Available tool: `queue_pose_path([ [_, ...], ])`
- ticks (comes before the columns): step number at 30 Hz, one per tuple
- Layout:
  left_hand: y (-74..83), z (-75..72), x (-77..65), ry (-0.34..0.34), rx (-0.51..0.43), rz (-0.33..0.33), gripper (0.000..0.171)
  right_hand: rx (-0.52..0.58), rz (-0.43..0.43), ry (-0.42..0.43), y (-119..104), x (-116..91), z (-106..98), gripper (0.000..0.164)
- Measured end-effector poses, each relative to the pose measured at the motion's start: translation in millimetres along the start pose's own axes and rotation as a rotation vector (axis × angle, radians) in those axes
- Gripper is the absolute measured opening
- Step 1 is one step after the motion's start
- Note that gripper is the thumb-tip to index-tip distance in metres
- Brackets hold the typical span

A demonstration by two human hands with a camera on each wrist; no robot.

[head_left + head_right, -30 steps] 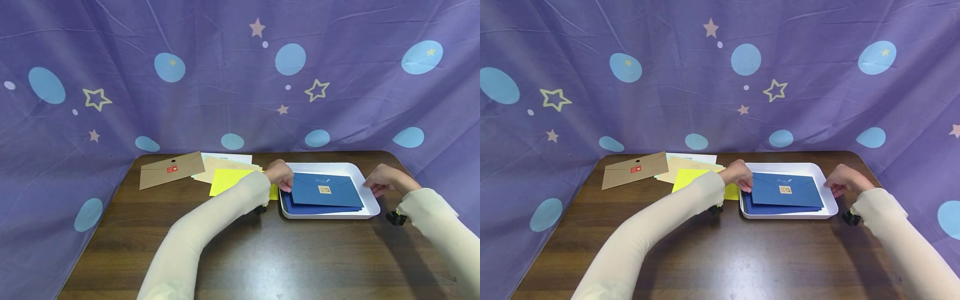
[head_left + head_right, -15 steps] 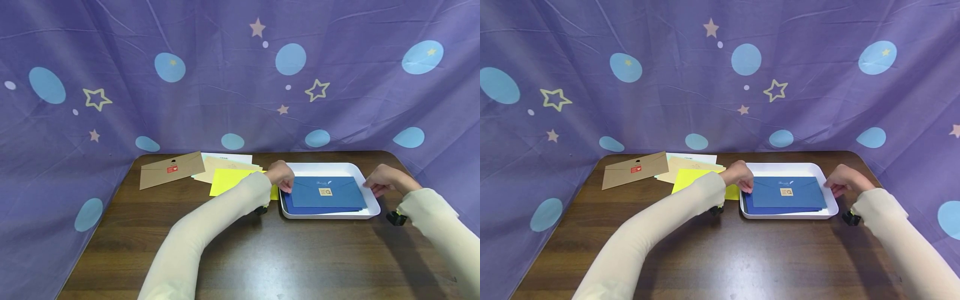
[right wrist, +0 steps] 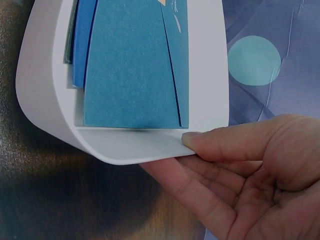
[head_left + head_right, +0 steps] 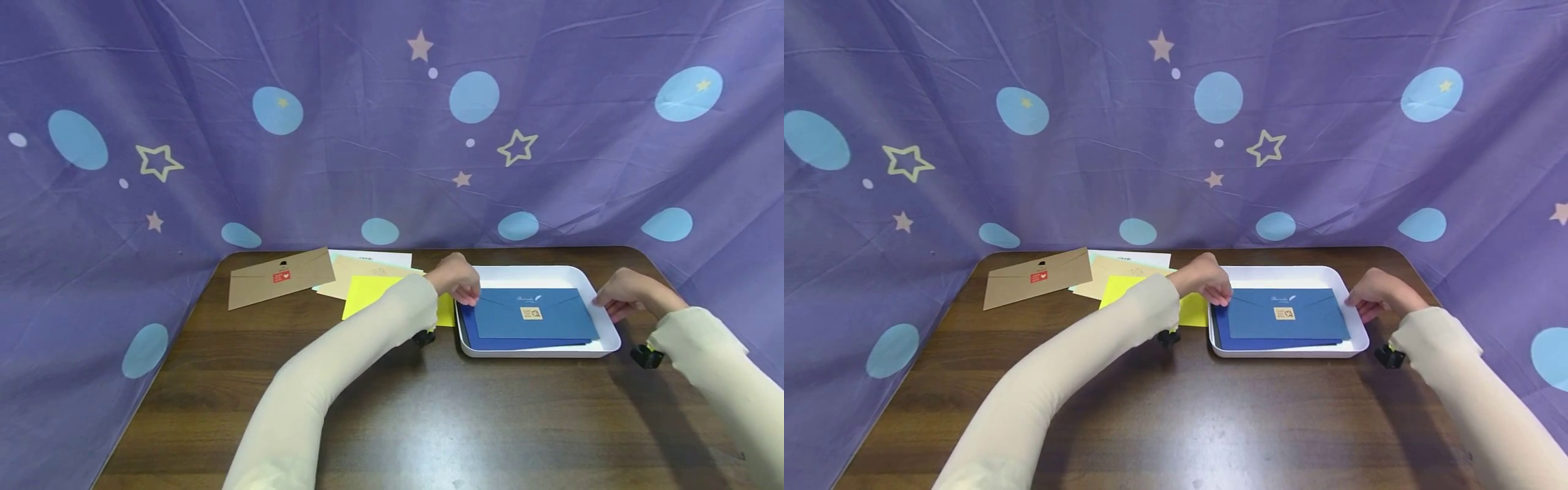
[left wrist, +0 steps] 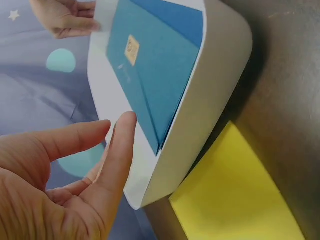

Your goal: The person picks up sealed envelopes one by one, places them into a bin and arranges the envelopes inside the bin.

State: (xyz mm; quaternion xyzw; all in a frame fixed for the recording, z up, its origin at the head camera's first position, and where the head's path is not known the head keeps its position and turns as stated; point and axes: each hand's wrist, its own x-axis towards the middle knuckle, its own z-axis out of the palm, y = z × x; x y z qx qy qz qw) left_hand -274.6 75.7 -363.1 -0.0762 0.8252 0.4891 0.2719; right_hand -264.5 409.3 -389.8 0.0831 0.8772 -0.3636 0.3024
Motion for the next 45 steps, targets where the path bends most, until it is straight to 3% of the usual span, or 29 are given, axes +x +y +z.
queue_pose_path([
  [5, 0.0, -20.0, 0.7, -0.098, 0.028, 0.074, 0.019, -0.001, 0.007, -0.001, -1.2, 0.6, -0.6, 0.028],
  [9, -2.7, -33.7, 1.4, -0.129, 0.107, 0.154, 0.013, -0.006, 0.012, -0.003, -2.0, 0.6, -1.3, 0.023],
  [17, -11.3, -60.1, 4.7, -0.154, 0.168, 0.326, 0.013, -0.006, 0.019, 0.000, -2.3, 0.4, -1.4, 0.021],
  [21, -16.2, -73.3, 6.6, -0.119, 0.234, 0.376, 0.017, -0.001, 0.019, -0.003, -2.5, 0.5, -0.8, 0.021],
  [31, -27.8, -103.9, 15.5, 0.009, 0.461, 0.343, 0.016, 0.000, 0.007, -0.004, -0.8, -0.1, -0.1, 0.027],
  [37, -35.7, -118.8, 20.3, 0.022, 0.549, 0.296, 0.018, 0.000, 0.001, -0.003, 0.0, -0.9, 0.8, 0.027],
  [45, -43.7, -124.0, 27.9, 0.046, 0.718, 0.302, 0.010, -0.014, 0.020, 0.012, -0.1, -0.6, 1.6, 0.027],
])
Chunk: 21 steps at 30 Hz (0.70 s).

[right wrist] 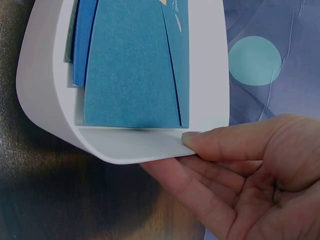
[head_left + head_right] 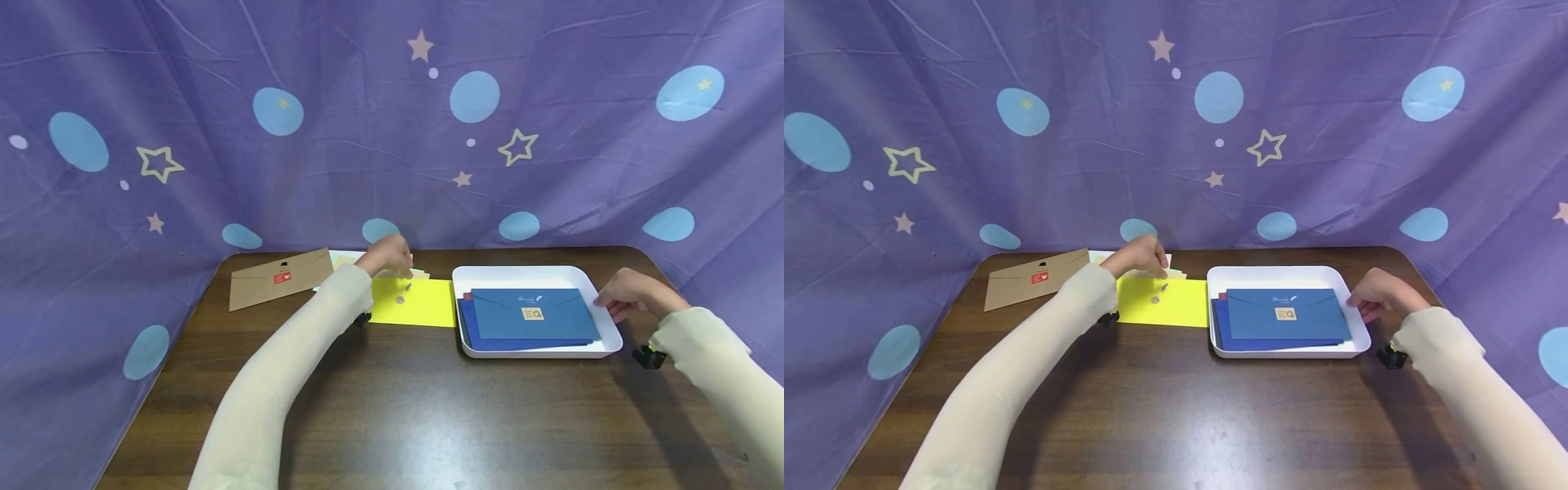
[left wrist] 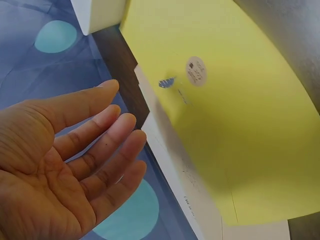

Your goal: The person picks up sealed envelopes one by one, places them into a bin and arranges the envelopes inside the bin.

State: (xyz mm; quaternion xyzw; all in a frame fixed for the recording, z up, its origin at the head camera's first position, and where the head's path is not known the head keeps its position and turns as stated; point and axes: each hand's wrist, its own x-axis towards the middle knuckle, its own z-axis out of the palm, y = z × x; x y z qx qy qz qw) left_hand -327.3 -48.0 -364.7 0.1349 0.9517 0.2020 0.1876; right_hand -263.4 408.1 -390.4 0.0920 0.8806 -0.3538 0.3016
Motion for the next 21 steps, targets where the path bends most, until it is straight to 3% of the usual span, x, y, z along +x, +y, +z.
queue_pose_path([
  [4, -2.3, 2.4, 0.9, -0.014, 0.076, -0.013, 0.014, -0.012, -0.001, 0.012, 1.1, 1.1, -0.1, 0.028],
  [11, -10.5, 8.5, 1.6, -0.051, 0.081, -0.051, 0.024, 0.009, -0.024, 0.002, 3.7, 2.8, 0.3, 0.027],
  [21, -14.8, 14.4, 6.5, -0.095, 0.174, -0.044, 0.043, -0.003, -0.009, 0.011, 2.0, 1.5, 1.0, 0.030],
])
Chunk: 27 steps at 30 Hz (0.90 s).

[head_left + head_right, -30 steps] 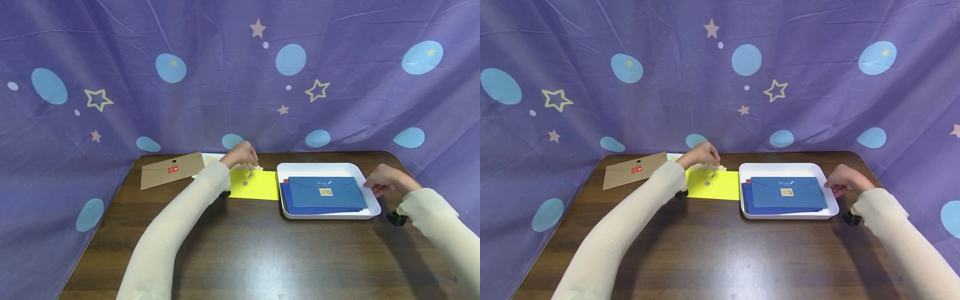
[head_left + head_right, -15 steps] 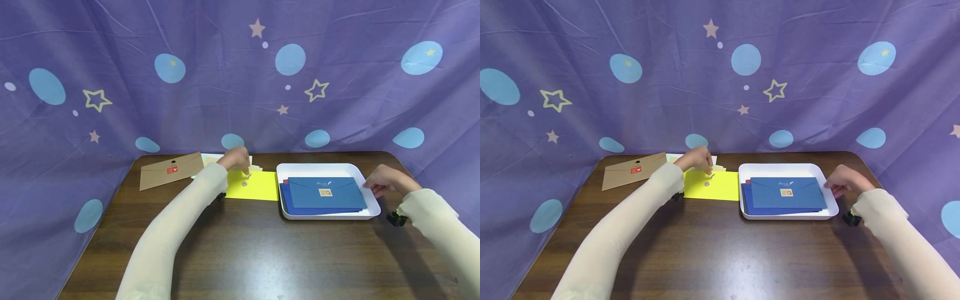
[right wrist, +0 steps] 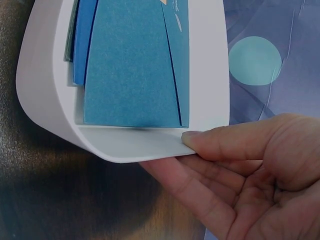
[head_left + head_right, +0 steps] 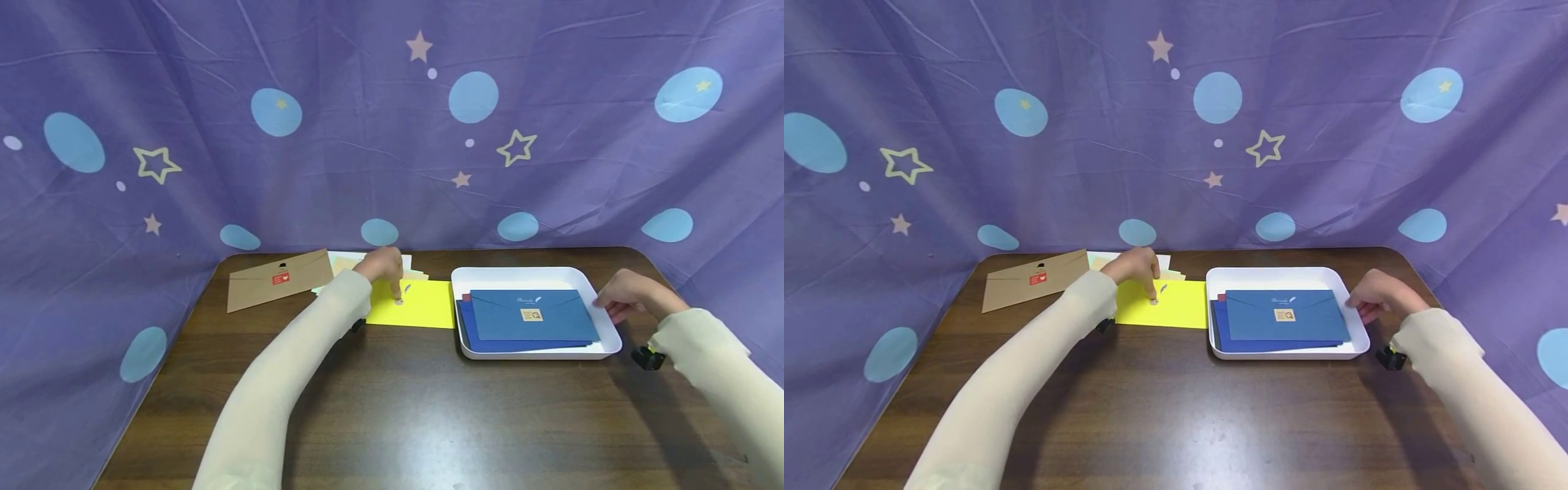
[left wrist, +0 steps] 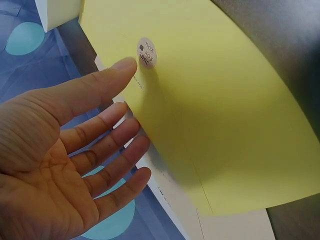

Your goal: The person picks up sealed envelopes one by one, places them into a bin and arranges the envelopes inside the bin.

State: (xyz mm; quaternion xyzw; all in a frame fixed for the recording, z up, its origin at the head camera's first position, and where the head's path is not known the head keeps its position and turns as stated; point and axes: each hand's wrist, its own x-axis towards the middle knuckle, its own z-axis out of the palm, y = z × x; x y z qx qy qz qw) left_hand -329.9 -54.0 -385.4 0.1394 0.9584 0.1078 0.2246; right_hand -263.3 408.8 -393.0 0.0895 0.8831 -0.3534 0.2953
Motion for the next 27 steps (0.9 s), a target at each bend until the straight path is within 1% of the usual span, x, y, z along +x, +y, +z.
queue_pose_path([
  [4, 2.6, -0.1, 1.6, -0.034, 0.073, -0.015, 0.049, 0.011, -0.013, -0.006, 0.9, -0.2, -0.6, 0.031],
  [8, 4.4, 0.6, 4.5, -0.076, 0.126, -0.031, 0.046, 0.026, -0.021, -0.016, 2.1, 0.6, -1.2, 0.028],
  [10, 4.4, 0.5, 5.4, -0.086, 0.136, -0.033, 0.045, 0.033, -0.021, -0.020, 1.9, 0.9, -1.5, 0.025],
  [13, 2.5, 0.5, 6.3, -0.094, 0.111, -0.037, 0.045, 0.033, -0.012, -0.017, 0.8, 1.5, -1.8, 0.023],
  [18, -3.0, 0.0, 6.0, -0.104, 0.047, -0.056, 0.048, 0.016, 0.000, -0.012, -1.7, 1.6, -1.8, 0.027],
  [21, -4.9, -0.3, 5.3, -0.103, 0.047, -0.057, 0.048, 0.015, 0.001, -0.018, -2.1, 1.9, -2.5, 0.028],
  [27, -5.5, -0.5, 5.2, -0.093, 0.074, -0.053, 0.047, 0.019, -0.002, -0.014, -2.7, 1.6, -3.8, 0.027],
])
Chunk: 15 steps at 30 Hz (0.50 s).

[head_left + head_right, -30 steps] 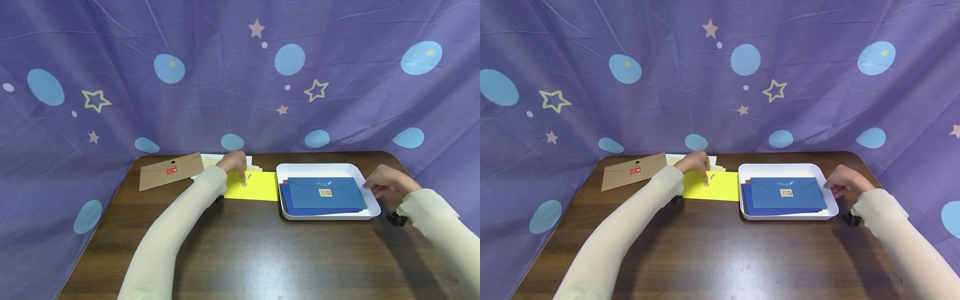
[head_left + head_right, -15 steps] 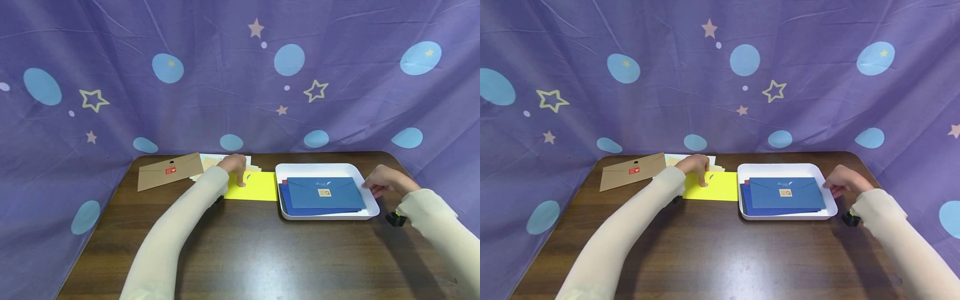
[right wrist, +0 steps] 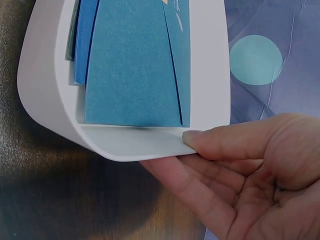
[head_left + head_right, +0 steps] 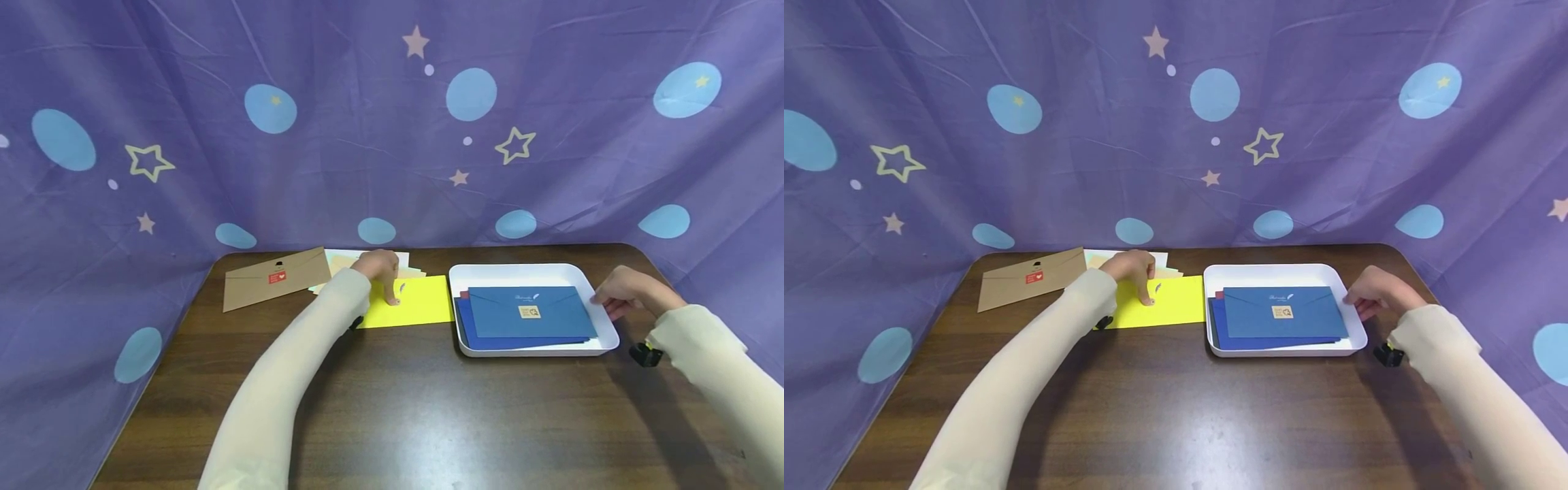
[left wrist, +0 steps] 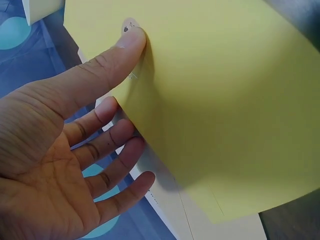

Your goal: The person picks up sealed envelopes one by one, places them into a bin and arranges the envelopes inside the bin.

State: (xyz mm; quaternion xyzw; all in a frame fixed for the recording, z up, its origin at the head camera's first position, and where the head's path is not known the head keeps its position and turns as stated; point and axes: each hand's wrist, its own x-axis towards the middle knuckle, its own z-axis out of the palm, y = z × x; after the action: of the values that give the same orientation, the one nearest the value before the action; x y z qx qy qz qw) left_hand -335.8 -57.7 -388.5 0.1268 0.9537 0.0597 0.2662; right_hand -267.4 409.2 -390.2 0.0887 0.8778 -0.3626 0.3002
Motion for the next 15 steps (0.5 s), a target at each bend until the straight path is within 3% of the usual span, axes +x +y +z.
queue_pose_path([
  [9, -3.8, -1.6, 0.9, -0.011, -0.022, -0.012, 0.050, 0.006, -0.008, -0.004, -0.7, -0.1, 0.6, 0.025],
  [15, -6.1, -1.4, 2.0, -0.062, -0.089, -0.020, 0.051, 0.009, -0.009, -0.007, 1.1, 1.3, 0.5, 0.028],
])
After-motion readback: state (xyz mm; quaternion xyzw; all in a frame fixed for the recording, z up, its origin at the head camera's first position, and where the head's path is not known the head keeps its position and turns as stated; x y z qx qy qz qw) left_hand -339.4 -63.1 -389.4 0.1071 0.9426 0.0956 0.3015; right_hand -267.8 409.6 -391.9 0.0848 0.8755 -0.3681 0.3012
